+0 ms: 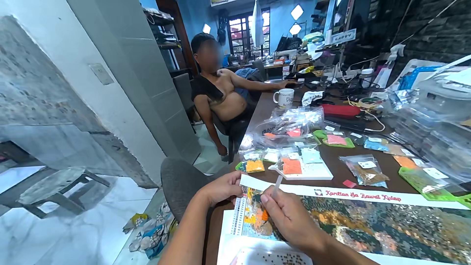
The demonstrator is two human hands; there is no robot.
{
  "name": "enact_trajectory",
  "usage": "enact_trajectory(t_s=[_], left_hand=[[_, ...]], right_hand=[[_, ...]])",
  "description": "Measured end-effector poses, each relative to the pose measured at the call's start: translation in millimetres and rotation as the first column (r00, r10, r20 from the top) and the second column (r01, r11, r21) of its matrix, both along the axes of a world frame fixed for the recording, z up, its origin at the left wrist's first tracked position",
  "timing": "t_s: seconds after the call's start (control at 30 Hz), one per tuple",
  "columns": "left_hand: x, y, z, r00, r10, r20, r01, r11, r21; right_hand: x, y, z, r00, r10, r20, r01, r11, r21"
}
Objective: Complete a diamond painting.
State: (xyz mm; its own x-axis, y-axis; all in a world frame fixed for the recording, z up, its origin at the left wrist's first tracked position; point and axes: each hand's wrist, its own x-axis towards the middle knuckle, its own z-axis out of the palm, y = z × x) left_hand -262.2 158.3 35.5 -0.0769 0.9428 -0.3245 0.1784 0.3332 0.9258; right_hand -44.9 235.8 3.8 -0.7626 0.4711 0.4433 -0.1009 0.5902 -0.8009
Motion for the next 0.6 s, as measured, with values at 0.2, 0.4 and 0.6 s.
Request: enact_trajectory(t_s=[0.2, 0.4, 0.6], left_hand=[[0, 0, 0, 1.000, 0.016, 0.022, -0.016, 1.000, 0.022], [1, 0, 0, 1.000, 0.023, 0.010, -0.024, 1.000, 0.008], [4, 0, 3, 0.997, 0.026, -0.073, -0.026, 1.000, 0.003]], right_hand=[[2, 4, -6, 0.996, -0.051, -0.077, 0.054, 0.998, 0.037], [2, 3, -13, 0.990, -0.012, -0.141, 0.031, 0.991, 0.132], [1, 1, -14, 0.993, 0.005, -0.122, 0.013, 0.990, 0.142]])
